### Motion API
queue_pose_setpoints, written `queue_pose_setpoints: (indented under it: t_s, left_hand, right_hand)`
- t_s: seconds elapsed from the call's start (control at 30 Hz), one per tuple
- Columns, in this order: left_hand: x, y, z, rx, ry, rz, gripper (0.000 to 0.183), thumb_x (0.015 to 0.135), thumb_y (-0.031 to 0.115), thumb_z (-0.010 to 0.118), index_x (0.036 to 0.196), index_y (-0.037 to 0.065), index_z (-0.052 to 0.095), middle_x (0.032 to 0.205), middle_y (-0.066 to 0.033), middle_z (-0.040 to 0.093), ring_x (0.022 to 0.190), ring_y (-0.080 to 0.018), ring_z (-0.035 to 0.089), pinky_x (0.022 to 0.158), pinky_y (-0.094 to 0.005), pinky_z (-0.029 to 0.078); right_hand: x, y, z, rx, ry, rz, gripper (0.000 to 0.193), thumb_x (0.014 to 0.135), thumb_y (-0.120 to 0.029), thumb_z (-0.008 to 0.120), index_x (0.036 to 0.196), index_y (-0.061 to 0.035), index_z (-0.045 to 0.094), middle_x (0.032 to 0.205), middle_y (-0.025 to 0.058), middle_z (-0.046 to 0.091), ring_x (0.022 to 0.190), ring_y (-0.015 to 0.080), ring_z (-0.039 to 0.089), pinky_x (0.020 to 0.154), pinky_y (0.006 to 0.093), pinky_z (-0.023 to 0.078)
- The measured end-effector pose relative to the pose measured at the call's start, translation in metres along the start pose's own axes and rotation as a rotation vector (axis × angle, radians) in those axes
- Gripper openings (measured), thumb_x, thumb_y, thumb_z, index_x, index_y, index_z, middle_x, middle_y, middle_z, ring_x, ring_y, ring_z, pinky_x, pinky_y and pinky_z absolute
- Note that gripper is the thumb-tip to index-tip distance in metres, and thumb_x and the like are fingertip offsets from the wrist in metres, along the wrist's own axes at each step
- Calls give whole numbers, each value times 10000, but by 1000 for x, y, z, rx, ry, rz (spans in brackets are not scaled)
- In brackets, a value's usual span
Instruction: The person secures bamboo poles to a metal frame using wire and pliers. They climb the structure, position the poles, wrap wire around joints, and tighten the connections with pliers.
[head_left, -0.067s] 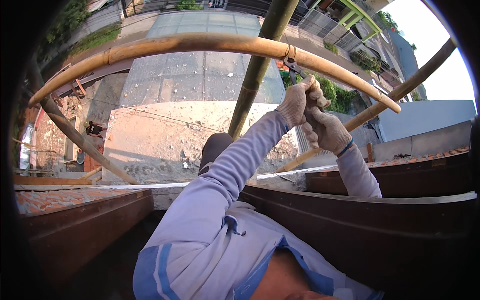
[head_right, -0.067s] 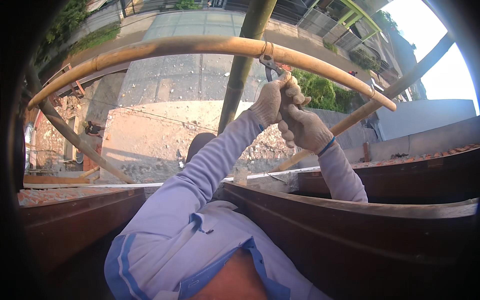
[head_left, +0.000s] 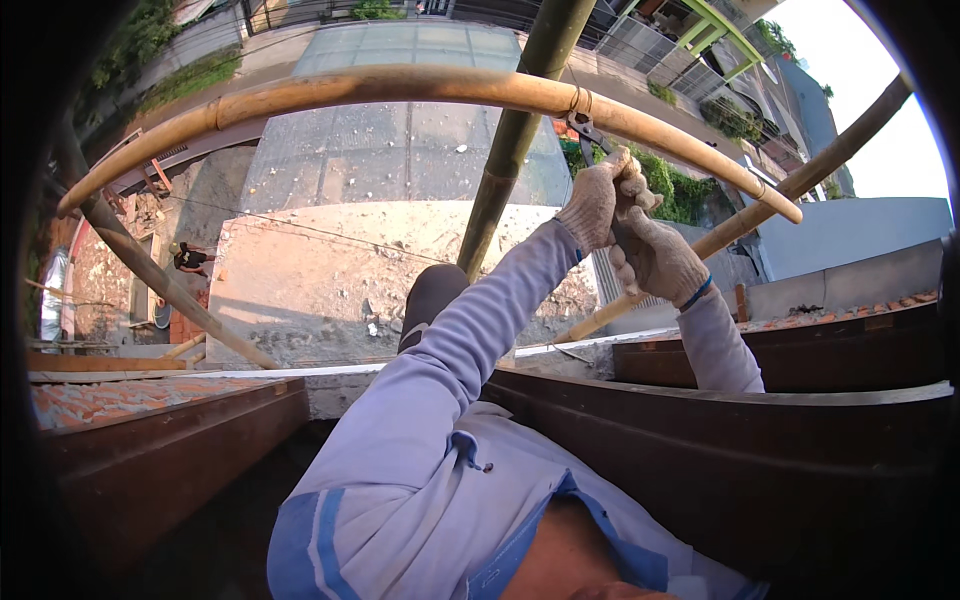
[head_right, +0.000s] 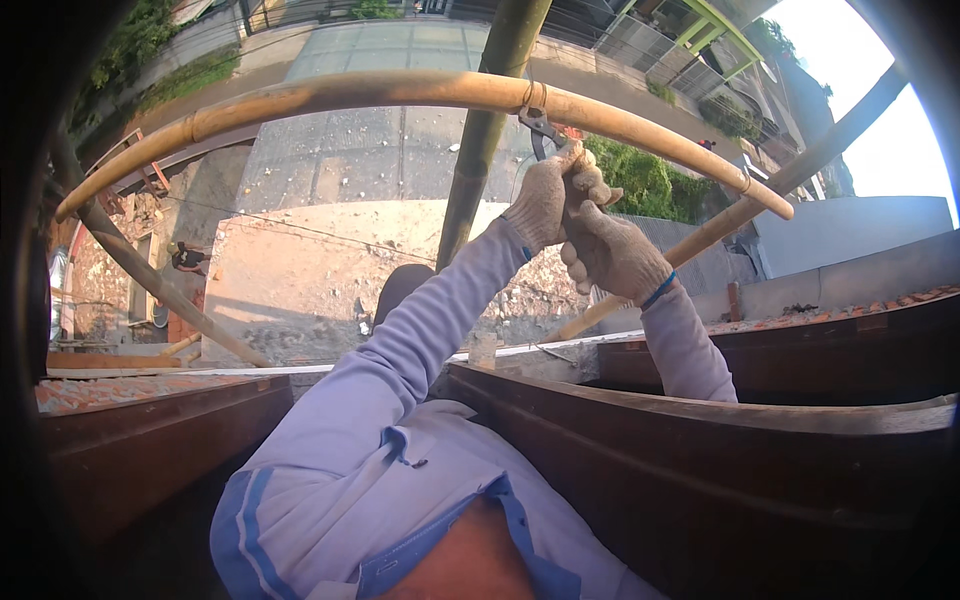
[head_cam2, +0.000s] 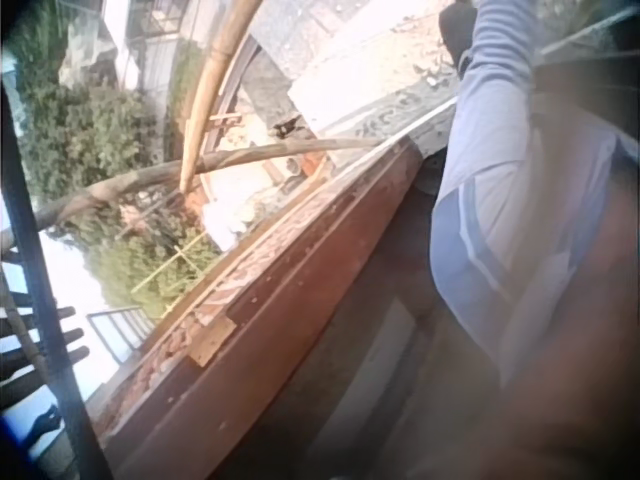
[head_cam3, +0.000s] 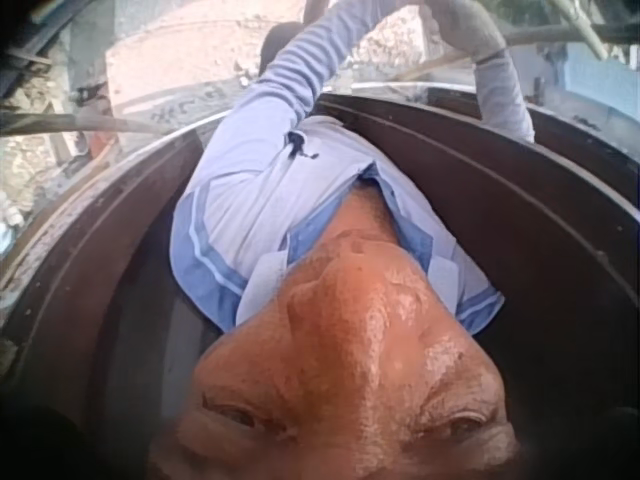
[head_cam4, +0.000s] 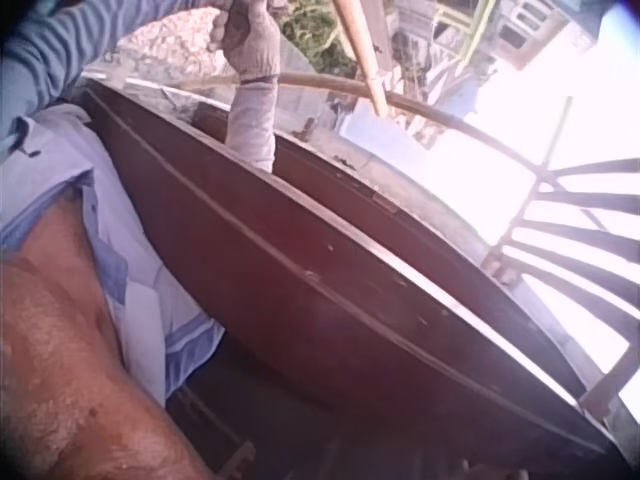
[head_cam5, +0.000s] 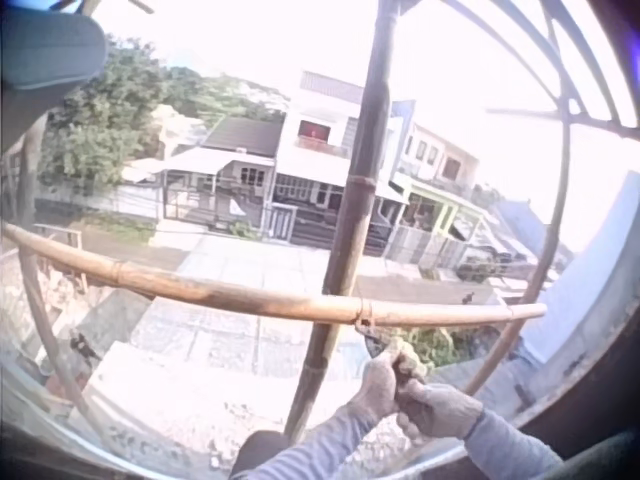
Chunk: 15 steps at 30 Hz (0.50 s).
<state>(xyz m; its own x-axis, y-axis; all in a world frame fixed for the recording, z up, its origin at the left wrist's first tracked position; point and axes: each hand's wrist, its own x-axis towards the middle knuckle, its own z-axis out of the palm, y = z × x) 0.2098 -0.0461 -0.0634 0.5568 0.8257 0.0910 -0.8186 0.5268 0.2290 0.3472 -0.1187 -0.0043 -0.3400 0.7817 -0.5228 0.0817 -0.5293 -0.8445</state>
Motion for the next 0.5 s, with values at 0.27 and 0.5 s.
queue_pose_setpoints:
  t_s: [0.27,0.5]
  left_hand:
    - [32,-10,24,62,339,80,361,1101,305,453,789,125,483,601,-14,452,534,-190,496,589,-338,498]
    - [-8,2,-3,270,55,46,345,1044,434,619,1043,88,614,912,-41,626,896,-196,650,829,-355,552]
  right_hand:
    - [-9,-11,32,-1606,750,-438,470,877,-216,725,1227,36,540,1046,279,689,961,480,693,804,538,565]
    - [-4,-22,20,-825,401,-170,259,1041,-249,564,1088,1,609,821,100,661,646,272,670,656,413,575]
